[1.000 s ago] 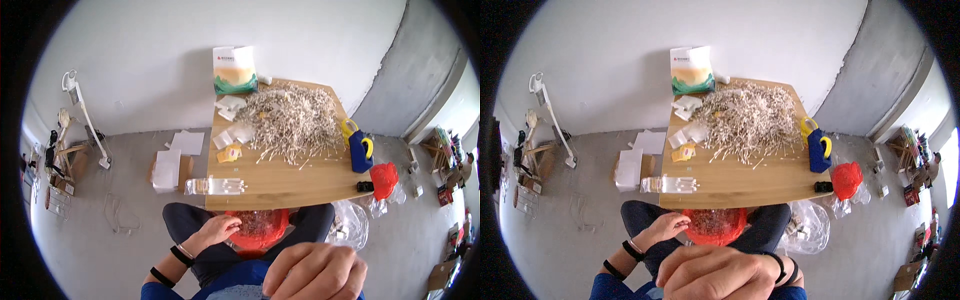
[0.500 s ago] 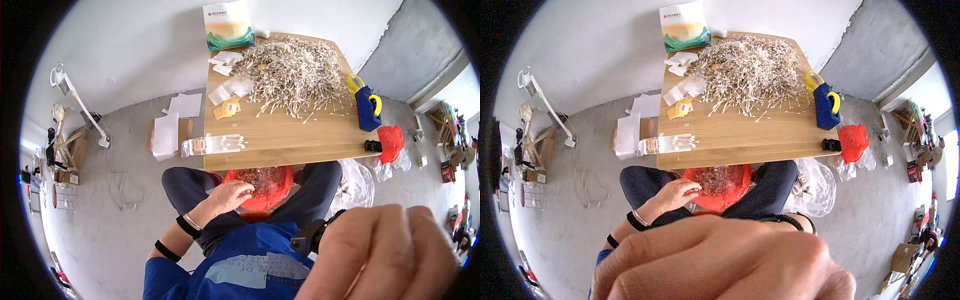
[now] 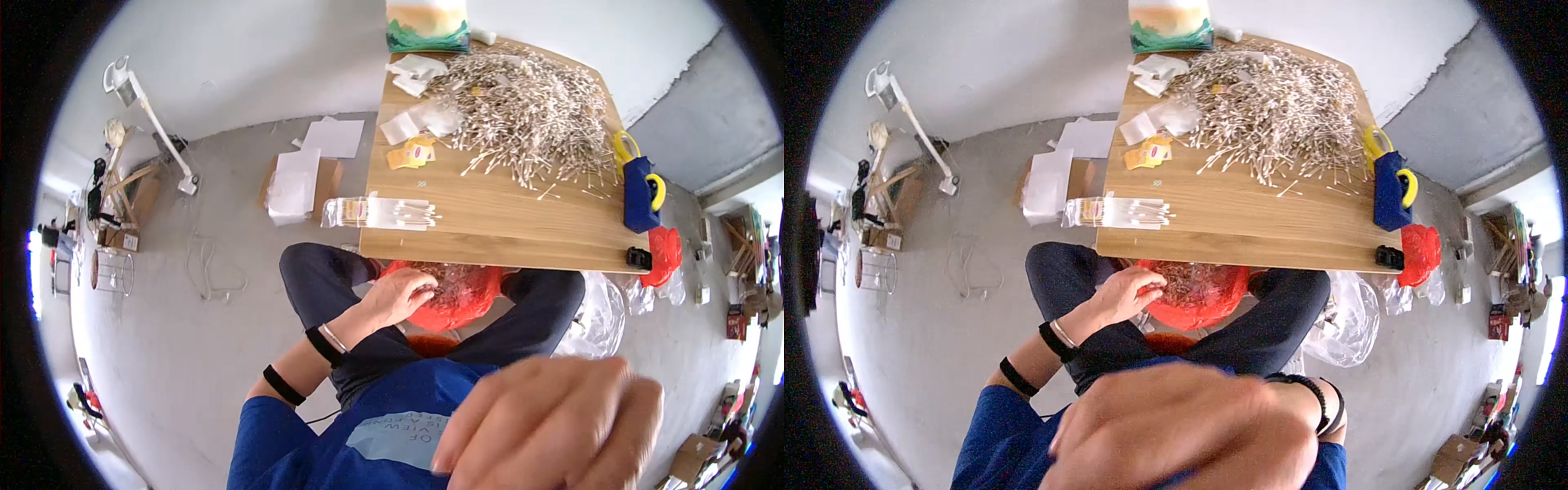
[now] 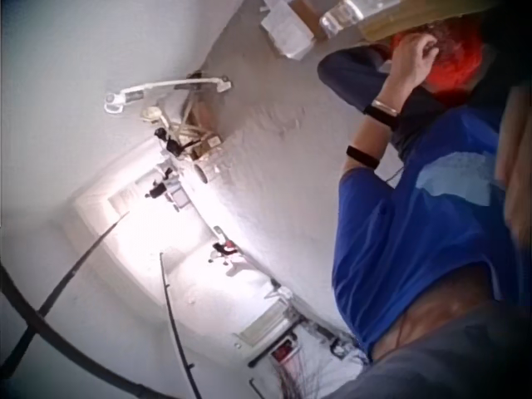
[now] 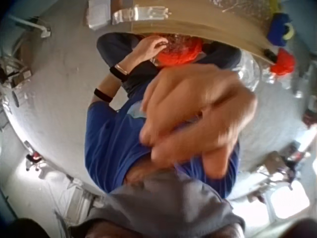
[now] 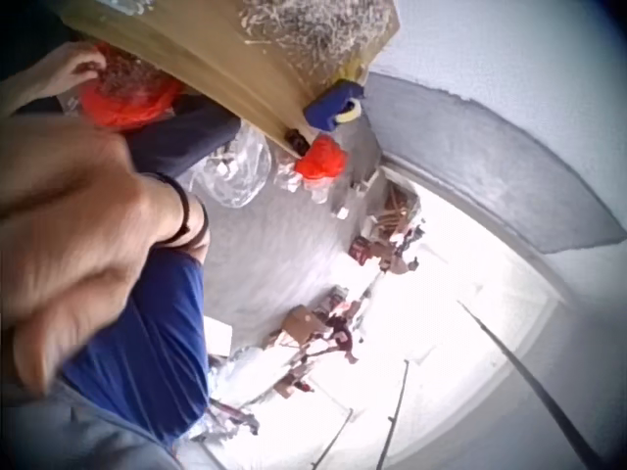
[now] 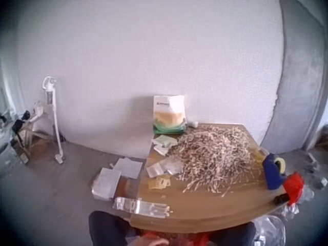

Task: The person sits on the floor and assembles cotton swabs by hand. They pick up individual sticks and cotton tips, attach them together, and place the finished swabs into a small plastic bag. The workspace includes a table with a large pile of loose cotton tips and sticks.

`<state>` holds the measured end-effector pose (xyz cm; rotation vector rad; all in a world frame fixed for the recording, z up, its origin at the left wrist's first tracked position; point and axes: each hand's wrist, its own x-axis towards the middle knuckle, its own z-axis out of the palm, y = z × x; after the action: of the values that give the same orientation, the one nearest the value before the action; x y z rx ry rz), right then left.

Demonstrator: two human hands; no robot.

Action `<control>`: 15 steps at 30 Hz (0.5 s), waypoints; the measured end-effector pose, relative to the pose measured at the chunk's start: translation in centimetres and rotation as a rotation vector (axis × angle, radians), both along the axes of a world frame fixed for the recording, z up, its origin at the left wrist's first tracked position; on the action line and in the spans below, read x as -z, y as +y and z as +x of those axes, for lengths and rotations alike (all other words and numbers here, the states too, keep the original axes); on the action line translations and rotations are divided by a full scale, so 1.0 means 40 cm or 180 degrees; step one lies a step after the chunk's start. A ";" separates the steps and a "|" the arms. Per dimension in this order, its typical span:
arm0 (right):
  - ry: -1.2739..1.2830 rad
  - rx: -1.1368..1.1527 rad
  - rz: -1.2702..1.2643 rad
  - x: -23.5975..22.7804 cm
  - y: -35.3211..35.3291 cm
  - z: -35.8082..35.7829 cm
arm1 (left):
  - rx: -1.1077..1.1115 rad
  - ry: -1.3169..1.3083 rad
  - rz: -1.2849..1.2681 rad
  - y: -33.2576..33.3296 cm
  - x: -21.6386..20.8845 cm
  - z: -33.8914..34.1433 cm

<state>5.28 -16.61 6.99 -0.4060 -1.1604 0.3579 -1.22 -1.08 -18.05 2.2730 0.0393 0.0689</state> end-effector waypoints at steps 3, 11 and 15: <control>-0.0042 0.0473 -0.1975 0.134 -0.002 0.110 | -0.1227 -0.0488 -0.0191 0.031 0.026 -0.022; -0.2751 0.2202 -0.3945 0.651 0.141 0.237 | -0.2161 -0.0871 -0.0931 0.081 0.108 0.010; -0.3235 0.2271 -0.3998 0.711 0.188 0.232 | -0.1971 -0.0858 -0.0379 0.061 0.101 0.041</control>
<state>14.56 -9.08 -21.44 -2.2285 -1.5223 0.1909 0.41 1.37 -22.08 2.0375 0.5858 0.6759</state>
